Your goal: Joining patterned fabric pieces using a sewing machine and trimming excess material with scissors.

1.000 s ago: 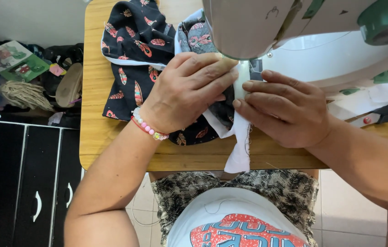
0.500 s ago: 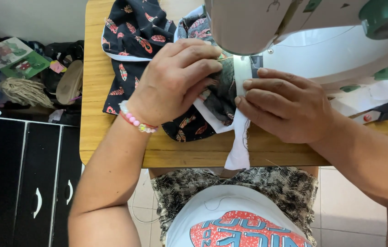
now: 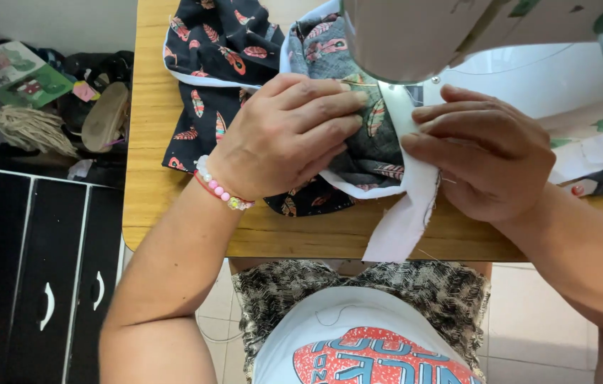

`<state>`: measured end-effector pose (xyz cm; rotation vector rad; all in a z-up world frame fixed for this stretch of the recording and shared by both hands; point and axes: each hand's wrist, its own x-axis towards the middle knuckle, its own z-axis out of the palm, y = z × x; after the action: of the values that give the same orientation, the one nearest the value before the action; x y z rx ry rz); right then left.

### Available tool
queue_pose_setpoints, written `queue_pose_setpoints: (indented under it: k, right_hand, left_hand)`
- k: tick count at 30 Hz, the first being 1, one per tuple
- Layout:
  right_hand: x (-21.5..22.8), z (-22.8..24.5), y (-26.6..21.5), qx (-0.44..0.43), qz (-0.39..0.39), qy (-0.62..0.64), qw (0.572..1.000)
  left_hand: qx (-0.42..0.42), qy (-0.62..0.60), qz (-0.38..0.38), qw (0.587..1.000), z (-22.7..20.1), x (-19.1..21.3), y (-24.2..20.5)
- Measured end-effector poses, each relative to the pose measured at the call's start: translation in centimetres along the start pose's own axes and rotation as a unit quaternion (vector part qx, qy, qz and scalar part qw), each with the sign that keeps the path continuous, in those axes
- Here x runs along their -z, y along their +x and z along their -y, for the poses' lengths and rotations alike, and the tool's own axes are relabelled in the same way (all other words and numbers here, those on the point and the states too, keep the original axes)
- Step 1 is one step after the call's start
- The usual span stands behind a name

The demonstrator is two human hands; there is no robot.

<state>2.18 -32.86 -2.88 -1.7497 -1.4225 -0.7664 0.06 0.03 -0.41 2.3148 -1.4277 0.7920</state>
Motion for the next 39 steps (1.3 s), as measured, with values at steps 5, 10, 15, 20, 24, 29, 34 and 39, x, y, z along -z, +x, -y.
queue_pose_setpoints:
  k: [5,10,15,20,24,29,34,39]
  right_hand:
    - [-0.6,-0.4,-0.2,0.019,-0.007,-0.008,1.0]
    - [-0.4,-0.2,-0.6,0.021,0.002,-0.029,0.999]
    - [-0.6,-0.1,-0.5,0.032,0.0,-0.041,0.999]
    - [-0.7,-0.1,-0.6,0.04,-0.011,-0.07,0.997]
    - [-0.7,-0.1,-0.5,0.039,-0.001,-0.085,0.996]
    - [-0.8,-0.1,-0.5,0.04,0.0,-0.094,0.995]
    - [-0.8,-0.1,-0.3,0.05,0.022,-0.098,0.994]
    - [-0.7,-0.3,-0.4,0.064,0.03,-0.101,0.992]
  left_hand:
    - [0.004,0.02,0.002,1.0,-0.3,-0.8,0.1]
    - [0.026,0.073,0.052,0.996,-0.6,-1.2,0.5]
    - [0.012,0.101,0.061,0.993,-0.7,-1.4,0.7]
    - [0.003,0.101,0.059,0.993,-0.7,-1.4,0.8]
    - [0.009,0.117,0.066,0.991,-0.8,-1.4,1.0]
    - [0.007,0.108,0.067,0.992,-0.7,-1.3,0.9]
    - [-0.03,0.082,0.018,0.996,-0.6,-0.7,1.5]
    - [-0.068,0.05,-0.048,0.995,-0.6,-0.8,1.2]
